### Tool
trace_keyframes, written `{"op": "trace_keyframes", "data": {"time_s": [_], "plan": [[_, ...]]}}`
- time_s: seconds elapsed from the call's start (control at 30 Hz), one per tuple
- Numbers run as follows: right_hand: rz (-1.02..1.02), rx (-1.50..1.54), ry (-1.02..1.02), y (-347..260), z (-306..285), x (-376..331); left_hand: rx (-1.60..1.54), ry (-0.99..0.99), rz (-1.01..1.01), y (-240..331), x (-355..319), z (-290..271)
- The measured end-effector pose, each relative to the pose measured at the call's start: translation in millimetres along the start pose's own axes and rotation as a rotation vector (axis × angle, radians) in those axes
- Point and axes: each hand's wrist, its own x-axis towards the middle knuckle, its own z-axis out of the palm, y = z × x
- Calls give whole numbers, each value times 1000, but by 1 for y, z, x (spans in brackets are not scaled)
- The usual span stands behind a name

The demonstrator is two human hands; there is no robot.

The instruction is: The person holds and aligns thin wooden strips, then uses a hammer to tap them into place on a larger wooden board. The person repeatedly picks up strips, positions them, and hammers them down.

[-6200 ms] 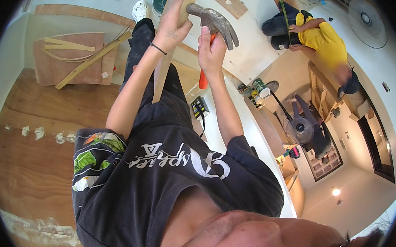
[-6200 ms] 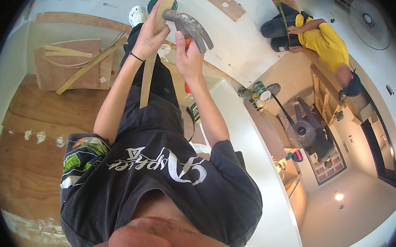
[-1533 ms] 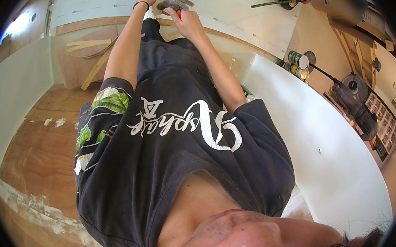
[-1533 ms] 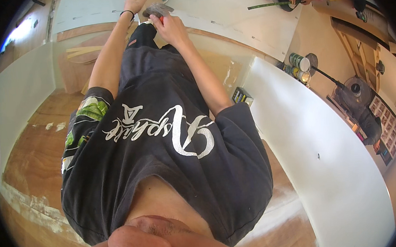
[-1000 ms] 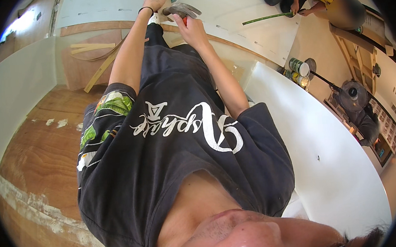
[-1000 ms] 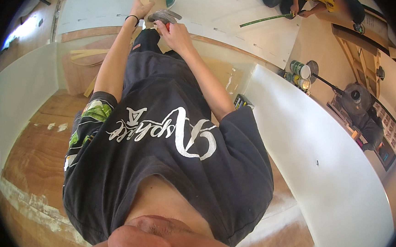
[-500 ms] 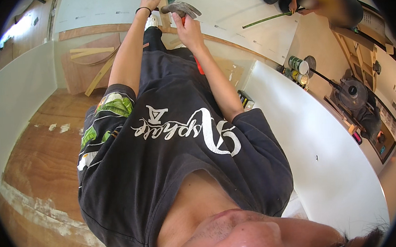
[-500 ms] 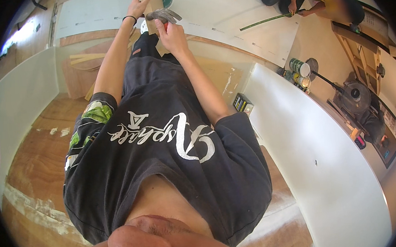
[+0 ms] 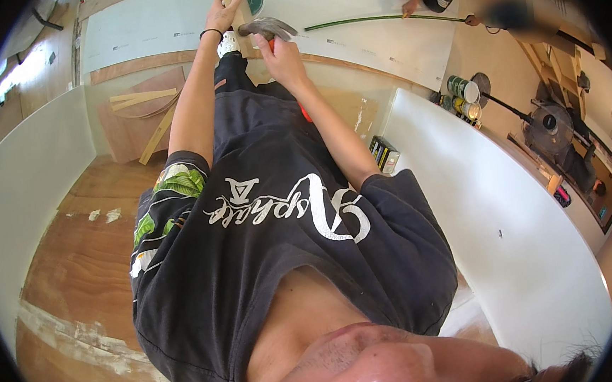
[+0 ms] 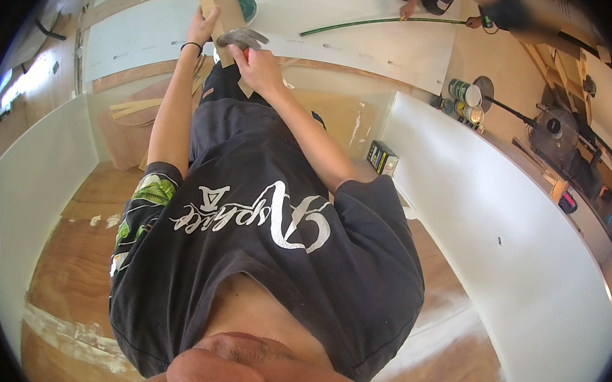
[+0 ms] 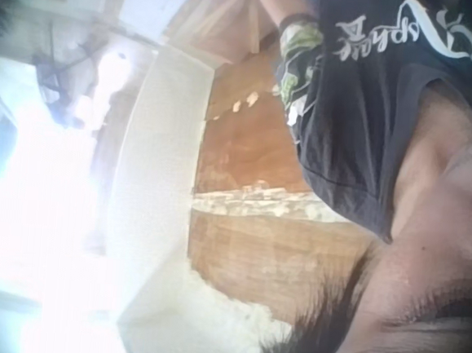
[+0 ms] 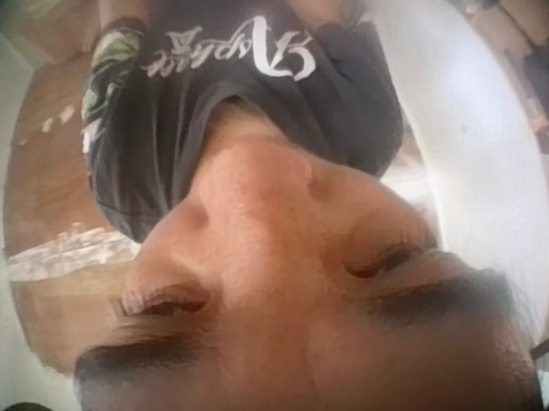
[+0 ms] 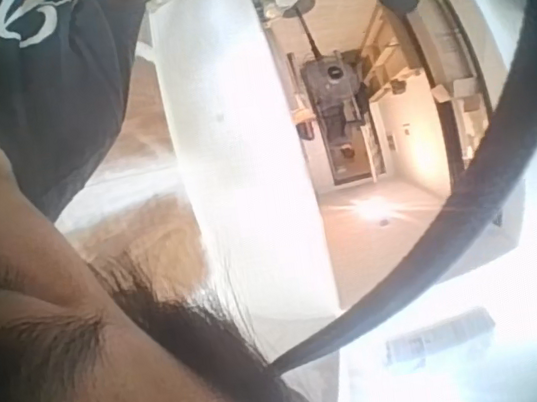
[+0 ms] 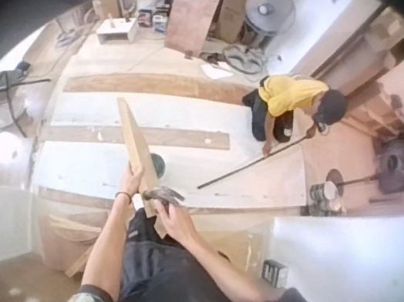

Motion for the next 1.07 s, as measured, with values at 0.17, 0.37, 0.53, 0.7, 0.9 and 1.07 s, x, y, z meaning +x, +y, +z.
{"op": "trace_keyframes", "data": {"time_s": [0.17,0.37,0.53,0.7,0.9,1.07], "plan": [[-34,129,160,9,-9,-14,-74,-19,-17,41,-23,-15],[404,111,180,97,-16,-50,-8,117,-48,69,-6,-36],[814,261,179,202,9,-109,124,117,75,71,-7,-42],[961,358,251,245,34,-170,200,281,2,92,-26,-36],[1051,288,163,243,52,-180,256,289,164,96,-32,-39],[912,353,191,222,60,-166,-79,200,37,89,-26,-51]]}}
